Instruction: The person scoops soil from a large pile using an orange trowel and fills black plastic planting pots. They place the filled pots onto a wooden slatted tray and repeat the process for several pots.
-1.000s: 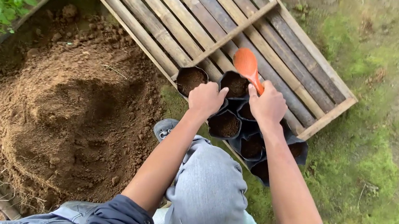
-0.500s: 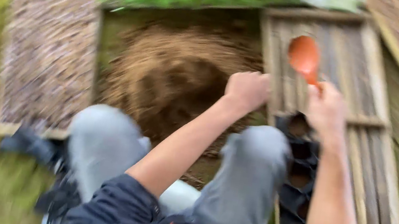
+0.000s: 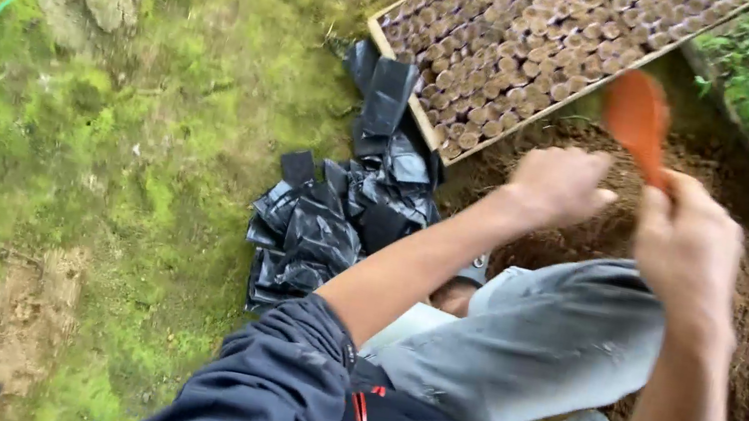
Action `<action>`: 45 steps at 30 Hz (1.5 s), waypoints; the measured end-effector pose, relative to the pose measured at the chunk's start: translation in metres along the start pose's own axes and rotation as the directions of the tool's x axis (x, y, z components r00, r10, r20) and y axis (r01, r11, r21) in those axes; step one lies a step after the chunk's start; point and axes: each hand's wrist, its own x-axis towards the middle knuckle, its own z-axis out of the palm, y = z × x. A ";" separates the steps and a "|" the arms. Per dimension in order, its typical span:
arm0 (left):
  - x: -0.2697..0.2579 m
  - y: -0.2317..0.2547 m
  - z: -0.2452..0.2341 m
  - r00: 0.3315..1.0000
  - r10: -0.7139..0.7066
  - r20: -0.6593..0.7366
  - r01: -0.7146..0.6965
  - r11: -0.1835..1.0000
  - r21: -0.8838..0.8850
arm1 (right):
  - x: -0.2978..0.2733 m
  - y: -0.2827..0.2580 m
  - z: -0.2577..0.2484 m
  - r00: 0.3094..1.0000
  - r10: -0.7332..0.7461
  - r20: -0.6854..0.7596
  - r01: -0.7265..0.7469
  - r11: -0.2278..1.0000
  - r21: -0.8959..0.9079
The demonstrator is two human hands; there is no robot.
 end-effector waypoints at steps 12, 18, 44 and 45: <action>-0.089 -0.267 0.122 0.867 -0.477 0.146 0.495 0.789 -0.363 | 0.018 -0.119 0.218 0.844 0.140 0.517 0.018 0.957 -0.288; -0.076 -0.334 0.213 0.787 -0.583 0.203 0.592 0.619 -0.516 | 0.014 -0.109 0.251 0.822 0.132 0.553 -0.012 0.976 -0.215; 0.103 -0.388 0.117 0.903 -0.306 -0.303 0.291 0.952 -0.093 | 0.095 -0.139 0.252 0.797 0.252 0.549 -0.440 0.865 0.241; 0.093 -0.381 0.117 0.872 -0.223 -0.435 0.204 0.975 -0.090 | 0.096 -0.141 0.249 0.772 0.281 0.570 -0.482 0.844 0.236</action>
